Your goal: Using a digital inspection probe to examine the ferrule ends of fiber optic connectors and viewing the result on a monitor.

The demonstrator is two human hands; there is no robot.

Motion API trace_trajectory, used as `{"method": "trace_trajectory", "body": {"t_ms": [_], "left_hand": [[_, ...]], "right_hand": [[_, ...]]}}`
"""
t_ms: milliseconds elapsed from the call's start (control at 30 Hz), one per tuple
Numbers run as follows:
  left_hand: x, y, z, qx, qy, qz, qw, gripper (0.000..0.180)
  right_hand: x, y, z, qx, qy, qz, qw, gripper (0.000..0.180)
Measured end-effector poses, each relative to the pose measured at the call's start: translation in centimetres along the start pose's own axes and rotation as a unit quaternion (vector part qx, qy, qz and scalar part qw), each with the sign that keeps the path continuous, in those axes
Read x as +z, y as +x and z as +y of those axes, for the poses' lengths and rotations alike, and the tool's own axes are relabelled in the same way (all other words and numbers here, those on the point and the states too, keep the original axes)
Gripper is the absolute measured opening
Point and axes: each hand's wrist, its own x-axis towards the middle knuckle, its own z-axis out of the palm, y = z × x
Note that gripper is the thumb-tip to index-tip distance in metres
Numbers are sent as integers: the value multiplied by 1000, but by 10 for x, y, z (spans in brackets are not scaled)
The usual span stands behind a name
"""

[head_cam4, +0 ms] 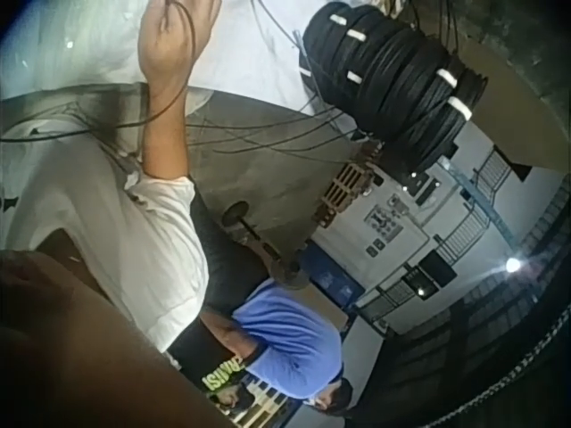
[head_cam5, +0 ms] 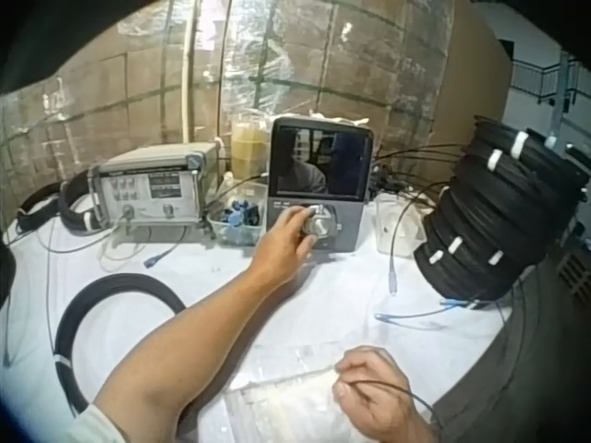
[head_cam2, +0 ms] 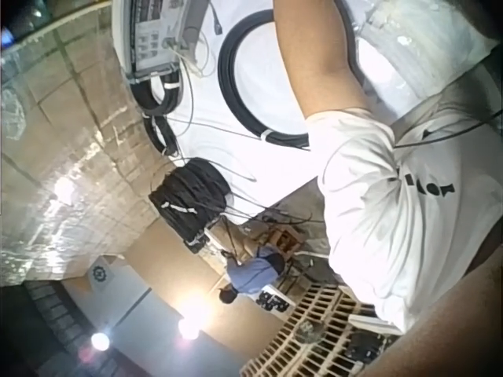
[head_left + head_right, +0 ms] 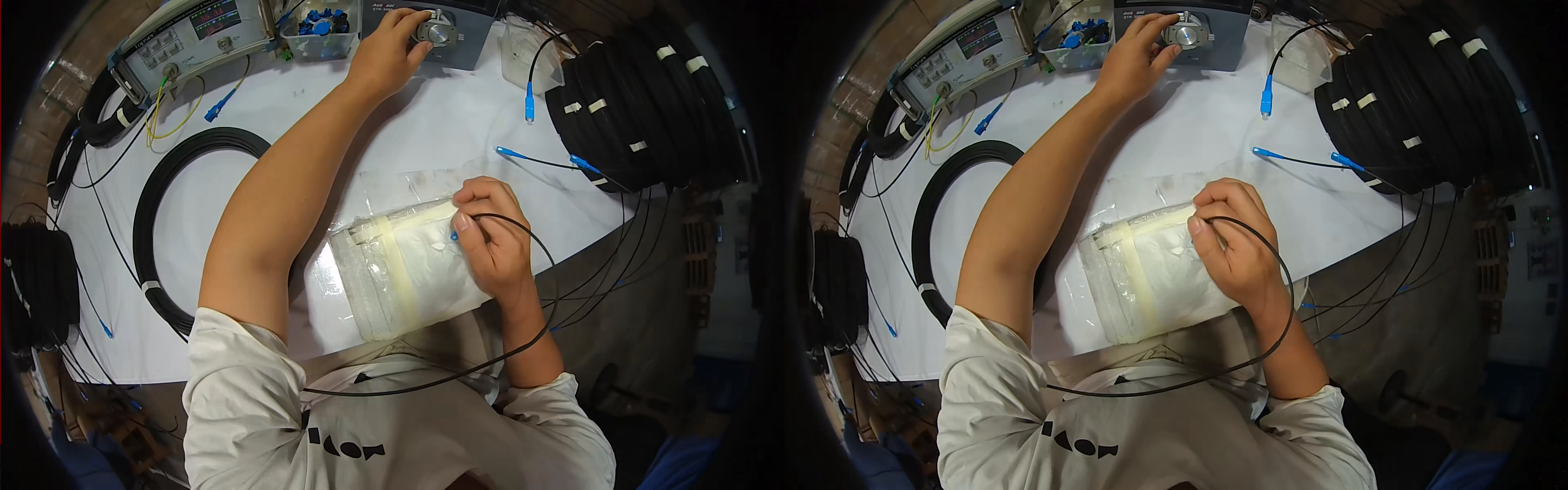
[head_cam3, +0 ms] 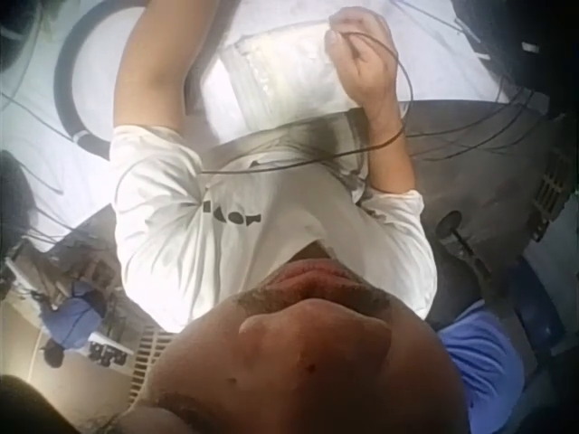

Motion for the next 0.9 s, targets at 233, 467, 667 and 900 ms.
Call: {"method": "trace_trajectory", "body": {"t_ms": [233,467,667,900], "left_hand": [[0,-1,1,-1,-5,0,1000,48],[-1,-1,3,-2,-10,-2,1000,48],[-1,-2,1,-1,-8,4,1000,48],[-1,0,2,-8,-11,-5,1000,49]], "right_hand": [[2,3,-5,14,-10,13,1000,9],[2,2,-4,36,-48,31,998,10],[4,2,-5,40,-23,40,998,11],[2,0,-4,37,-2,34,999,12]]}}
